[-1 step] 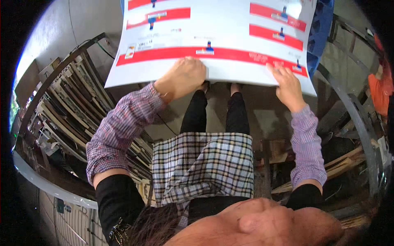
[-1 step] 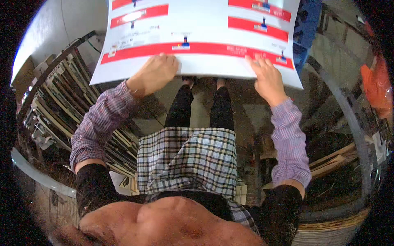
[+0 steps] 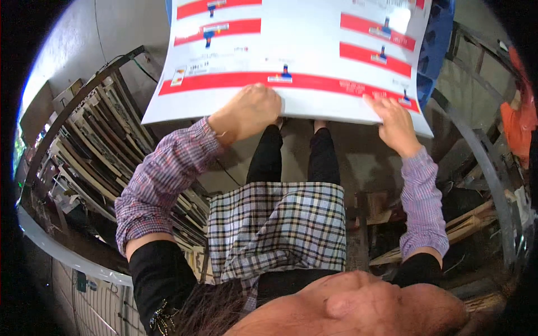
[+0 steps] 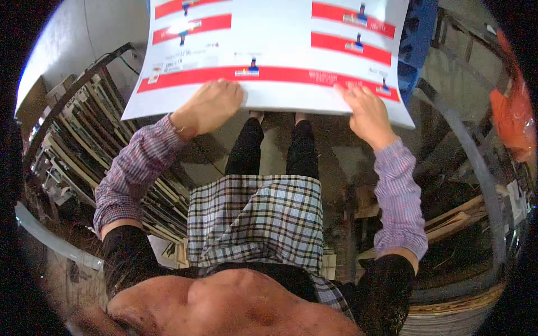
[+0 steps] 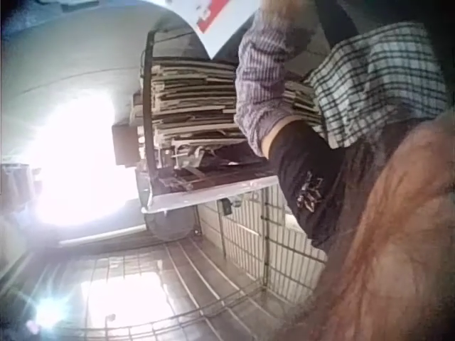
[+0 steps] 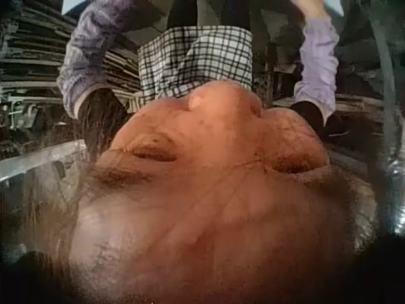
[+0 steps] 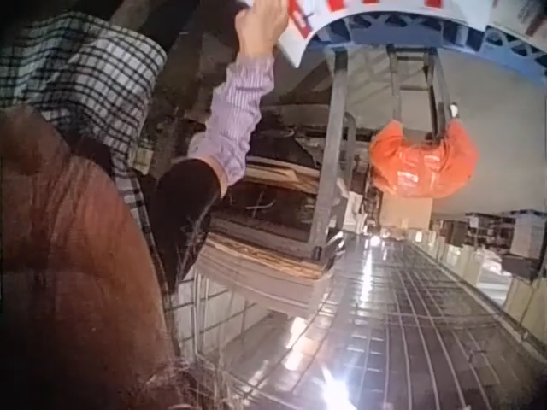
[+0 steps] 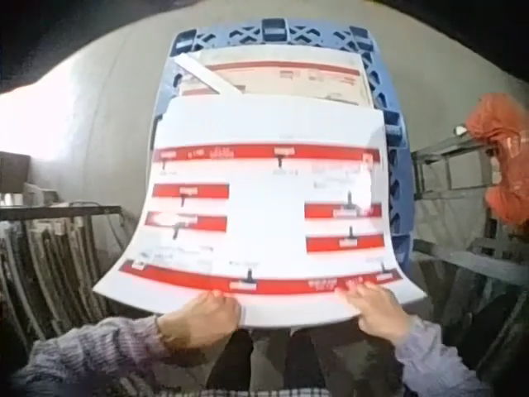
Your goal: The recorder is picking up stacks of printed and folded cardboard/paper materials from a table and placing them onto a pallet in an organized fashion.
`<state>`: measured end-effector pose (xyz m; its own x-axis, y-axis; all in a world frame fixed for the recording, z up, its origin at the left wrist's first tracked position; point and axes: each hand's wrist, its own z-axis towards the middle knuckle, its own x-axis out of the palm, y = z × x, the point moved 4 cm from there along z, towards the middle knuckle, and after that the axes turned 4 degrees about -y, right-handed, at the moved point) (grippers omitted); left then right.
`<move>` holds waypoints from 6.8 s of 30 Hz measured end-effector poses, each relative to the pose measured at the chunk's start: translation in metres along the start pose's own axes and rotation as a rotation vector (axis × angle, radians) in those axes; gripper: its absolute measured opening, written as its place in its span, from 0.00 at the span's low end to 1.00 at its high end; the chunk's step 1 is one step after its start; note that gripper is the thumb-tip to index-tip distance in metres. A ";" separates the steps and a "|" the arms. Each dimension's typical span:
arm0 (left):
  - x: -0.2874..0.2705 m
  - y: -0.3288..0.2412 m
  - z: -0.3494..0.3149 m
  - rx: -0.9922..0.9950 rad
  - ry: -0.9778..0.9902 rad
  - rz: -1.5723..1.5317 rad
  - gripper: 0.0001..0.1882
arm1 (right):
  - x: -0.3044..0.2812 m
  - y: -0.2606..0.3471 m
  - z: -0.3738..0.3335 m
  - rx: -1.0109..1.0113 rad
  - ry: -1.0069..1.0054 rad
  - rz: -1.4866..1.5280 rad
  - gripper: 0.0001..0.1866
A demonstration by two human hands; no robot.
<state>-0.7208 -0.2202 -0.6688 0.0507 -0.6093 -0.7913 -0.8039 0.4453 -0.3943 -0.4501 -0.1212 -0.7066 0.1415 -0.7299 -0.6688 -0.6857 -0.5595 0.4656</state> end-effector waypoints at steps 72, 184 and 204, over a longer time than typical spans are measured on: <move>0.123 0.129 -0.154 -0.943 -0.574 -1.642 0.31 | -0.111 -0.106 0.314 0.071 -0.201 -0.200 0.37; 0.075 0.099 -0.232 -1.418 -0.284 -0.791 0.32 | 0.004 -0.104 -0.142 0.990 -0.443 1.099 0.17; 0.120 0.287 -0.060 -1.872 -1.588 -1.146 0.16 | 0.024 -0.248 0.072 1.381 -1.242 0.991 0.30</move>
<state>-0.9815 -0.2052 -0.8492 -0.0024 0.7904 -0.6126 0.3599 -0.5709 -0.7380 -0.3280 0.0285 -0.8796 -0.5527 0.3803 -0.7416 -0.2550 0.7700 0.5849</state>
